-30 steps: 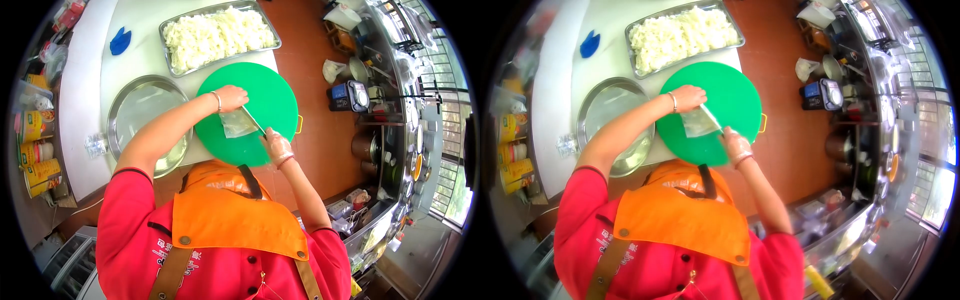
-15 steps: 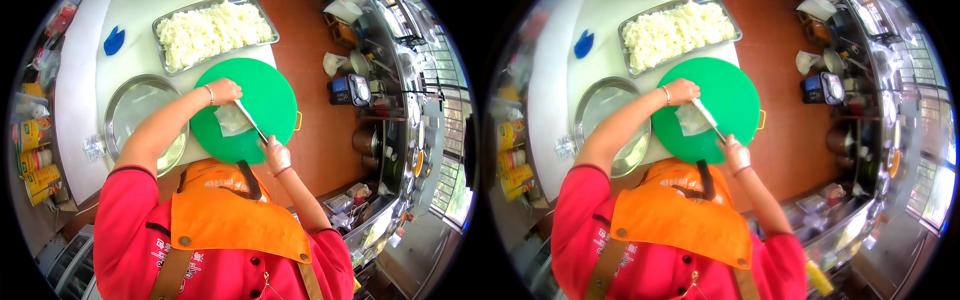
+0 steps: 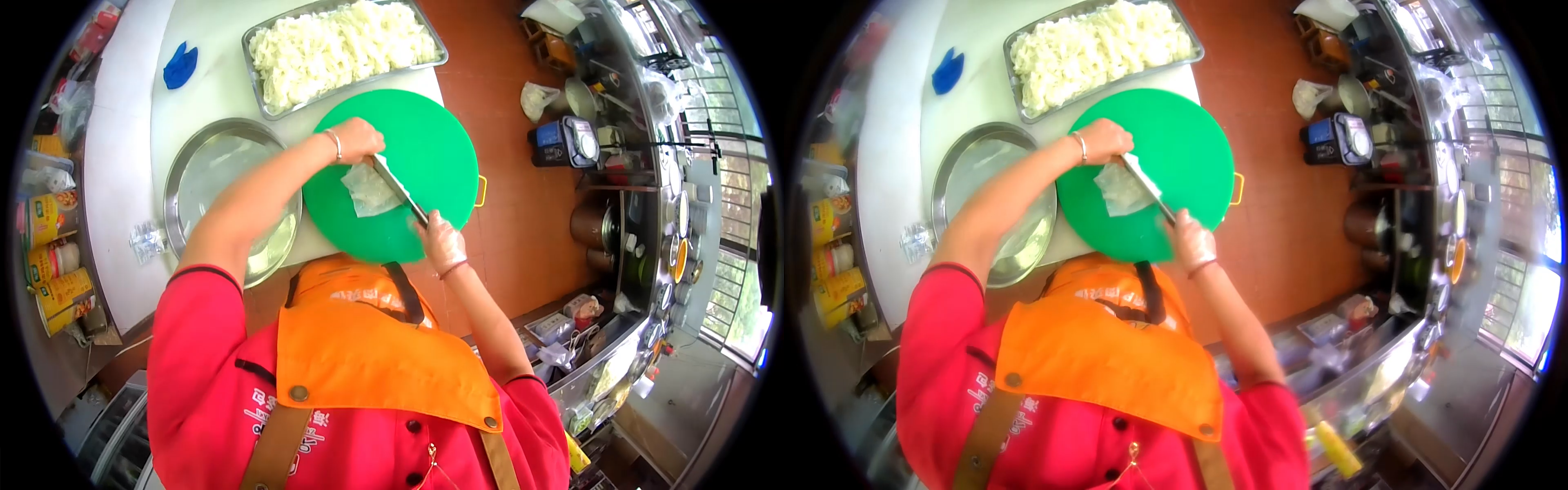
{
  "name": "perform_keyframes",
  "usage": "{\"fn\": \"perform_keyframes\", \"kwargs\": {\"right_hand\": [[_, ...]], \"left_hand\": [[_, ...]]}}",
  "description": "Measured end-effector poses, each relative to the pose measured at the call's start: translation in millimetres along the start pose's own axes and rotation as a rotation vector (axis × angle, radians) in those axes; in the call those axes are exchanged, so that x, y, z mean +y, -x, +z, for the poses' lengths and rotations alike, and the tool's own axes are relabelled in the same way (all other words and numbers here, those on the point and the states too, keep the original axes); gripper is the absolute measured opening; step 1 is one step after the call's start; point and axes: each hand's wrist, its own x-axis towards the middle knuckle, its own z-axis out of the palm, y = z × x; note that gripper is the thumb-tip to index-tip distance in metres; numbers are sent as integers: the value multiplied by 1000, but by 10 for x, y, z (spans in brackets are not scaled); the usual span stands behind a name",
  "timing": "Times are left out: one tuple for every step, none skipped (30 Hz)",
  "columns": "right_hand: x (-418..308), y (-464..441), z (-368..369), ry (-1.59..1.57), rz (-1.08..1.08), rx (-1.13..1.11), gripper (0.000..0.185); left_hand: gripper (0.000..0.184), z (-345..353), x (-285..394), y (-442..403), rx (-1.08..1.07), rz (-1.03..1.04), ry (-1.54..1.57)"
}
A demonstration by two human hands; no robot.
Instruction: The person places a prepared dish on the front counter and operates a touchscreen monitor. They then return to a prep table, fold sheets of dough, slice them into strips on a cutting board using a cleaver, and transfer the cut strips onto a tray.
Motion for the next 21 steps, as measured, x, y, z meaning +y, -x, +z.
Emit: {"fn": "perform_keyframes", "kwargs": {"right_hand": [[-20,-34,-102,-21,15,-36,38],[-47,-8,-234,-50,48,-67,37],[-104,36,-421,-79,80,-97,36],[-161,73,-583,-108,113,-128,36],[-212,94,-692,-101,156,-168,35],[-220,96,-651,-98,134,-173,34],[-226,91,-552,-96,112,-178,34],[-225,87,-414,-93,90,-183,34],[-276,53,-281,-107,81,-126,35],[-233,33,-229,-83,84,-137,35],[-187,4,-186,-60,86,-148,35],[-208,-20,-242,-36,88,-159,35],[-231,41,-346,-70,81,-148,35],[-264,96,-481,-65,91,-162,35],[-304,145,-625,-59,101,-176,35],[-324,180,-699,-54,111,-189,35],[-326,198,-708,-59,115,-216,37],[-290,178,-578,-82,103,-191,37],[-226,137,-338,-104,91,-166,37],[-202,109,-203,-127,78,-140,38],[-257,88,-281,-81,136,-223,38]], "left_hand": [[23,-6,-33,-3,2,-8,15],[23,-5,-48,-6,4,-17,31],[23,-69,-14,14,68,6,38],[23,-181,47,53,131,29,45],[23,-242,95,78,195,51,51],[23,-148,106,100,160,21,30],[22,2,111,142,126,-9,9],[21,140,96,179,91,-39,-12],[19,101,114,223,171,9,17],[19,130,70,211,168,18,15],[19,161,-8,176,165,27,13],[19,189,-50,159,162,37,10],[18,102,12,178,173,26,42],[18,20,89,206,185,16,75],[18,-43,169,237,196,6,107],[18,-28,222,270,193,-11,102],[17,-15,270,304,191,-28,97],[17,8,291,325,188,-45,92],[16,55,276,326,177,-42,79],[15,114,244,314,166,-39,65],[14,112,219,302,155,-35,49]]}}
